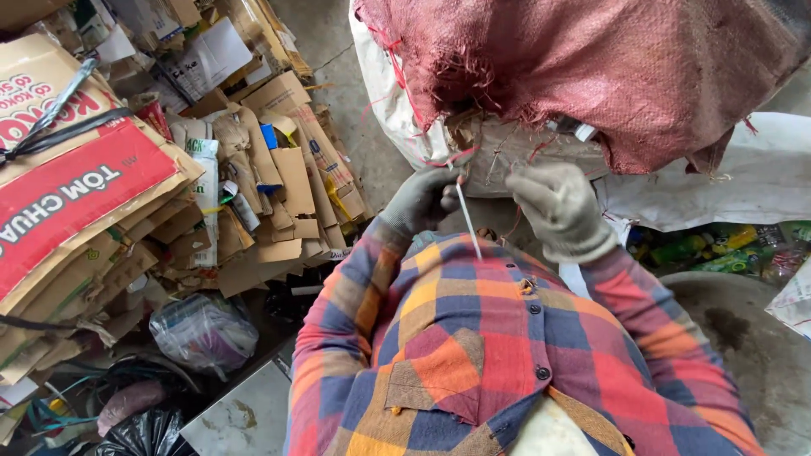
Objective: Tying the mouth of a large woven bag filled with materials in a recycling center.
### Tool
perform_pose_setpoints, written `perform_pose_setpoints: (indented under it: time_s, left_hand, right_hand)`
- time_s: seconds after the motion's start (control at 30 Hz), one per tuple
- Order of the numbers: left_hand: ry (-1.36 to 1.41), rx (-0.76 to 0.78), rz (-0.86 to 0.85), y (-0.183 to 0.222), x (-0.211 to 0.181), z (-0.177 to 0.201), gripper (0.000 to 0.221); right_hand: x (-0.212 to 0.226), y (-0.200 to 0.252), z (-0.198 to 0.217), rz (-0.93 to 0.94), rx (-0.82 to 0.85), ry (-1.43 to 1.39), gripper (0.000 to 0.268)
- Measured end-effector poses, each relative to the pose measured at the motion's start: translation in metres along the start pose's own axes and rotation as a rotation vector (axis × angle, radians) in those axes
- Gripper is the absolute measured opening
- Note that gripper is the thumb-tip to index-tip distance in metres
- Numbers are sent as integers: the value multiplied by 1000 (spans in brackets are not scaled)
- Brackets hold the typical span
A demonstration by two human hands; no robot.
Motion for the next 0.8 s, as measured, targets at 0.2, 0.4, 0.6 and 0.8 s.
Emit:
perform_pose_setpoints:
  time_s: [0.2, 0.4, 0.6, 0.8]
  left_hand:
    - [434, 280, 41, -23, 7, -58, 15]
    - [332, 255, -62, -8, 24, -71, 14]
    - [183, 139, -40, -5, 45, -87, 20]
    - [-232, 76, -65, -10, 45, -83, 34]
  right_hand:
    - [51, -37, 16, 230, -155, 125, 55]
    - [56, -23, 16, 366, -160, 210, 45]
    - [58, -7, 17, 333, -101, 226, 28]
    - [4, 21, 45, -401, -339, -1071, 17]
Point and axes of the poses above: each hand's wrist, its own y-axis away from the middle knuckle, its own z-axis out of the back of the hand, x = y × z, the point moved 4 cm from there along -y, towards the middle knuckle, and after that the axes turned 11 degrees about -z, right-handed, at the moved point
